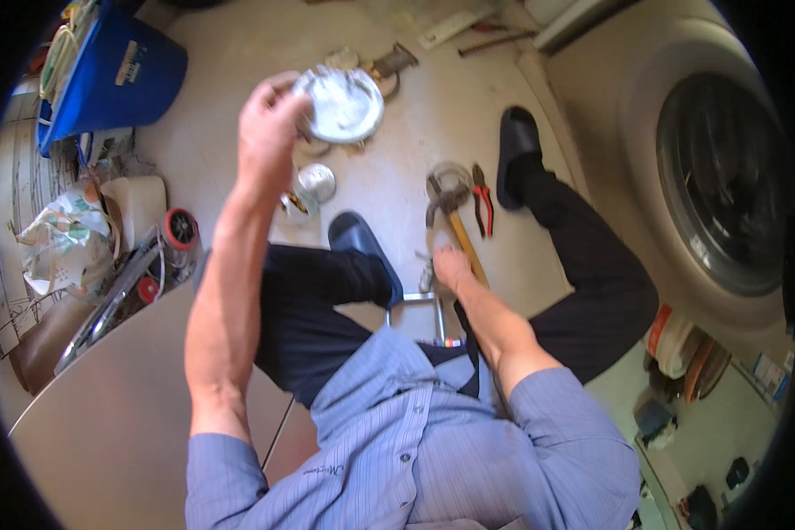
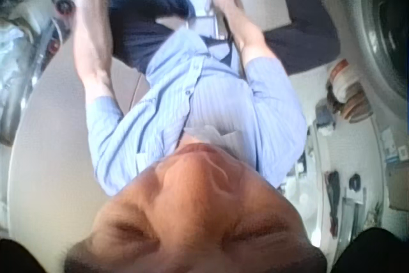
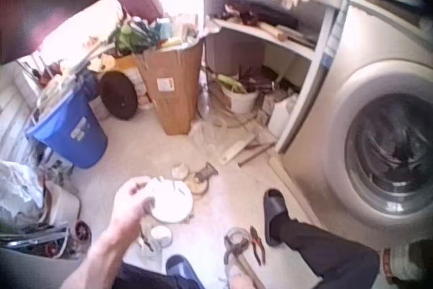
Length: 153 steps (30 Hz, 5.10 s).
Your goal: The person sits on a small stool and uses a hammer, a flathead screwdriver, and pliers to disassemble a circular metal housing, striking the metal with the hammer and prying internal components loose.
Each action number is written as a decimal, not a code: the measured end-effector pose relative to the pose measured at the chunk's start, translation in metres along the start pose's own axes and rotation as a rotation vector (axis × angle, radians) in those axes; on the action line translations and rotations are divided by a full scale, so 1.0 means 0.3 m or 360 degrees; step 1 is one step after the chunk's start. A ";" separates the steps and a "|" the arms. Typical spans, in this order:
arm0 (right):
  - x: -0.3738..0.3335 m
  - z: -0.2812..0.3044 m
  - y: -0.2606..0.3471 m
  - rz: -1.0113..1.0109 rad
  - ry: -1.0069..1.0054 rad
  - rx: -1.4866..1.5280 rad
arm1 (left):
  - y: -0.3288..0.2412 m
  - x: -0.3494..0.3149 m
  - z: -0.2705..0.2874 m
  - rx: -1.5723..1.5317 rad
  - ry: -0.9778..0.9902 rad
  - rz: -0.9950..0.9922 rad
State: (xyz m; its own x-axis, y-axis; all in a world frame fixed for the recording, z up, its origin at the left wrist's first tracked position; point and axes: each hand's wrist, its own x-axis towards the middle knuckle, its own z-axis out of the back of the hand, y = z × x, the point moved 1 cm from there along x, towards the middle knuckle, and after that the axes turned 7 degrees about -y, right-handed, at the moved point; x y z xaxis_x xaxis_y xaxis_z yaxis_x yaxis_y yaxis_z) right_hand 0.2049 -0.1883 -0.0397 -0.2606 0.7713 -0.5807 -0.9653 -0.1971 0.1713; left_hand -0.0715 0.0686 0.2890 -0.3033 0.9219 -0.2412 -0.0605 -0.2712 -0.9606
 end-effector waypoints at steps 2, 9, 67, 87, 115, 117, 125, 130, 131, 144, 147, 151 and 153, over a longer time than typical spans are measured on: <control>0.019 0.016 0.062 0.0018 0.0018 0.0054 | 0.028 -0.036 0.018 -0.0265 0.0053 0.0185; 0.017 0.096 0.033 0.0137 0.0244 0.0297 | 0.048 -0.037 -0.099 -0.0590 0.0346 0.0478; -0.259 1.396 0.150 0.0210 -0.0694 0.2598 | -0.081 -0.149 -0.239 -0.1332 0.0714 0.0577; -0.272 1.373 0.195 0.0024 -0.0757 0.2324 | -0.124 -0.179 -0.274 -0.1852 0.1001 0.0666; -0.135 1.289 0.171 0.0560 -0.1289 0.0962 | -0.024 -0.166 -0.237 -0.1380 0.1055 0.0578; -0.171 1.312 0.176 0.0569 -0.1281 0.1008 | -0.039 -0.173 -0.240 -0.1327 0.1036 0.0561; -0.191 1.312 0.142 0.0539 -0.1220 0.0988 | -0.040 -0.180 -0.281 -0.1281 0.1083 0.0619; -0.180 1.320 0.142 0.0580 -0.1182 0.1005 | -0.038 -0.173 -0.272 -0.1260 0.1081 0.0623; -0.183 1.326 0.142 0.0585 -0.1179 0.1009 | -0.040 -0.174 -0.269 -0.1257 0.1074 0.0622; -0.180 1.323 0.141 0.0633 -0.1151 0.0979 | -0.032 -0.177 -0.270 -0.1246 0.1099 0.0574; -0.178 1.326 0.146 0.0655 -0.1177 0.1017 | -0.043 -0.180 -0.262 -0.1252 0.1087 0.0568; -0.176 1.331 0.145 0.0669 -0.1200 0.1054 | -0.049 -0.182 -0.260 -0.1280 0.1104 0.0570; -0.182 1.338 0.147 0.0669 -0.1197 0.1060 | -0.054 -0.180 -0.257 -0.1294 0.1116 0.0563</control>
State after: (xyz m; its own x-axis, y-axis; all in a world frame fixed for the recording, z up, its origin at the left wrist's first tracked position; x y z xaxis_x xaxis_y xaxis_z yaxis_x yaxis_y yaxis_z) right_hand 0.1836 0.0039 0.3191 -0.2713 0.9365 0.2222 -0.5393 -0.3392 0.7708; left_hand 0.0193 0.0444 0.3070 0.4354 0.8501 -0.2961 0.6369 -0.5234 -0.5660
